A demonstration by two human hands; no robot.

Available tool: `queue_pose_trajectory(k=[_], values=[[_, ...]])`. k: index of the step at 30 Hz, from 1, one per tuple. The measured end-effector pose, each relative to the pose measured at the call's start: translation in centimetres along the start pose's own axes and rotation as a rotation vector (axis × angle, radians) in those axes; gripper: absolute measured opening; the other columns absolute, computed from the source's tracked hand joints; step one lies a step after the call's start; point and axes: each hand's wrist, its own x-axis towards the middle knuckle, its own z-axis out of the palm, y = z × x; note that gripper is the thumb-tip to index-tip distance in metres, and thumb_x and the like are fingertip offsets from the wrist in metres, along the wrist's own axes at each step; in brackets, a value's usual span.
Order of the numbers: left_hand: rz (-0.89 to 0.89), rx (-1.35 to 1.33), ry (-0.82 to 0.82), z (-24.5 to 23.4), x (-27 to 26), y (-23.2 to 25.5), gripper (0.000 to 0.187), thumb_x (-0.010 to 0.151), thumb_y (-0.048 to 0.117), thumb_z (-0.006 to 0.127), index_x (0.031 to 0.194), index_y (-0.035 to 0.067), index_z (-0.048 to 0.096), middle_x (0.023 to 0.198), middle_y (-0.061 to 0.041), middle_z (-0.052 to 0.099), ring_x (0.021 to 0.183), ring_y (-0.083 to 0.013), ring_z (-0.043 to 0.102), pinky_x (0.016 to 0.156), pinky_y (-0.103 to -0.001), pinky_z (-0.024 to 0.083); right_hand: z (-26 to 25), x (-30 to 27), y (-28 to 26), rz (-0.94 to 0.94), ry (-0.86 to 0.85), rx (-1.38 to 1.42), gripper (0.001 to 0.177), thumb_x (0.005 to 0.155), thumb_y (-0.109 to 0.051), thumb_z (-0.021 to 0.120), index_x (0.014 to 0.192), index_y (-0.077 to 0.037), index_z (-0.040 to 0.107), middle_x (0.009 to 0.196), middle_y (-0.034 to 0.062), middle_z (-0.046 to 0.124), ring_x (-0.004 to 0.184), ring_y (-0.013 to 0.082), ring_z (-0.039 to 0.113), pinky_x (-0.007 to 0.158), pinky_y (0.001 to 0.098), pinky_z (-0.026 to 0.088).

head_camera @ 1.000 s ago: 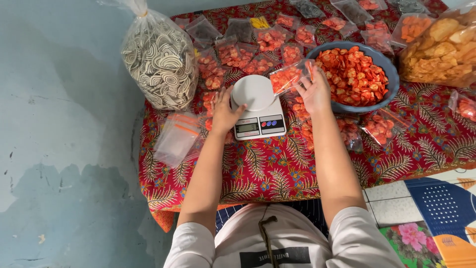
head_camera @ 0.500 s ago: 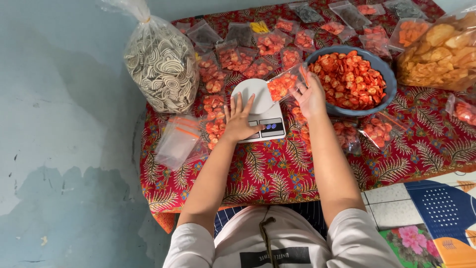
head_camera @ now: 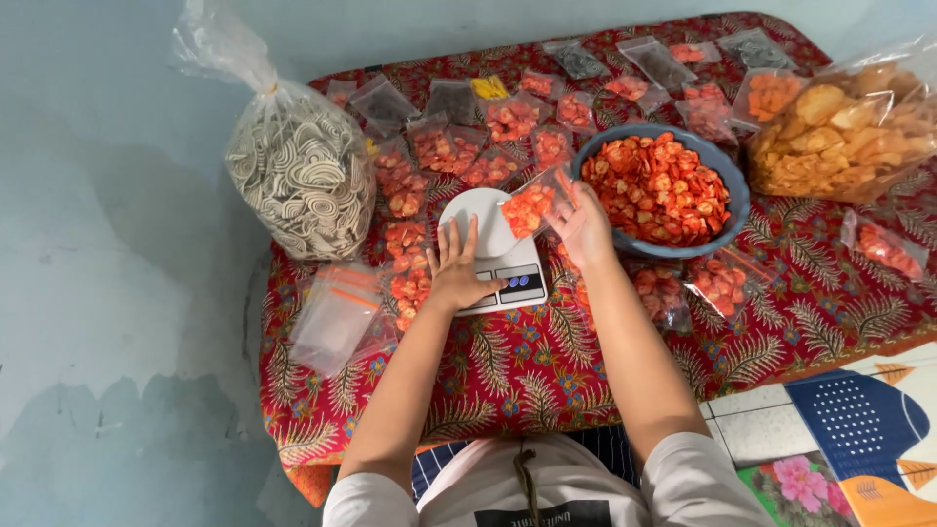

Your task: Weighing and packaging small orange snacks into individual plastic bags using a digital scale.

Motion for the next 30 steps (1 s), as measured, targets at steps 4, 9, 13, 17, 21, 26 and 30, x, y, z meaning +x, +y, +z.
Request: queue_pose_trajectory(k=[4,9,13,17,21,26,30], values=[[-0.026,0.005,-0.034,-0.8,-0.3,0.9,0.130,0.069,0.056,0.080,0.166,0.030,-0.004,0.170,-0.021,-0.005,0.156,-0.0394,-0.011,0.120,-0.064,-0.005,-0.5,0.5,1.2,0.022,0.000,0.008,0.011,0.103,-0.033,0.057,0.097,-0.026,0.053,0.141,-0.0105,0.063,0.128,0.0227,0.061,0.105,0.0450,0.051],[-0.008,-0.025,-0.015,-1.0,-1.0,1.1,0.127,0.072,0.053,0.079,0.165,0.028,-0.004,0.171,-0.020,-0.004,0.156,-0.0386,-0.013,0.120,-0.063,-0.004,-1.3,0.9,3.0,0.057,0.000,0.047,0.009,0.101,-0.032,0.060,0.095,-0.026,0.056,0.130,-0.0069,0.069,0.128,0.0253,0.062,0.109,0.0470,0.050],[-0.011,-0.020,-0.009,-1.2,-1.0,1.3,0.127,0.071,0.051,0.079,0.166,0.027,-0.003,0.171,-0.020,-0.002,0.156,-0.0392,-0.011,0.120,-0.064,-0.003,0.0,-0.1,2.2,0.066,0.016,0.030,0.011,0.099,-0.033,0.062,0.094,-0.025,0.057,0.128,-0.0065,0.070,0.127,0.0253,0.062,0.108,0.0451,0.052],[-0.033,-0.010,0.025,-0.6,-0.8,1.3,0.129,0.069,0.050,0.080,0.166,0.027,-0.001,0.170,-0.020,-0.001,0.155,-0.0404,-0.011,0.120,-0.063,-0.005,1.0,-1.0,1.6,0.070,0.011,0.027,0.014,0.100,-0.032,0.060,0.091,-0.023,0.054,0.124,-0.0067,0.071,0.124,0.0232,0.064,0.107,0.0434,0.052],[-0.100,0.025,0.037,-0.3,-0.6,1.4,0.132,0.066,0.052,0.081,0.166,0.027,-0.002,0.170,-0.021,-0.004,0.154,-0.0439,-0.013,0.120,-0.062,-0.009,0.5,-1.0,2.1,0.058,-0.017,0.032,0.013,0.100,-0.028,0.057,0.089,-0.024,0.053,0.119,-0.0072,0.072,0.119,0.0211,0.066,0.105,0.0406,0.054],[-0.138,0.015,-0.001,-0.3,-0.5,1.5,0.131,0.067,0.051,0.081,0.166,0.027,-0.003,0.170,-0.020,-0.006,0.154,-0.0439,-0.014,0.119,-0.061,-0.010,2.8,-2.4,0.8,0.065,-0.051,0.024,0.015,0.099,-0.030,0.058,0.087,-0.023,0.053,0.122,-0.0061,0.072,0.118,0.0212,0.068,0.101,0.0405,0.055],[-0.163,0.026,-0.004,0.3,-0.3,1.2,0.132,0.068,0.051,0.081,0.165,0.026,-0.004,0.170,-0.019,-0.007,0.153,-0.0437,-0.015,0.120,-0.060,-0.010,3.7,-3.2,0.6,0.065,-0.119,0.016,0.015,0.098,-0.030,0.059,0.085,-0.023,0.056,0.143,-0.0043,0.063,0.123,0.0222,0.064,0.098,0.0398,0.054]])
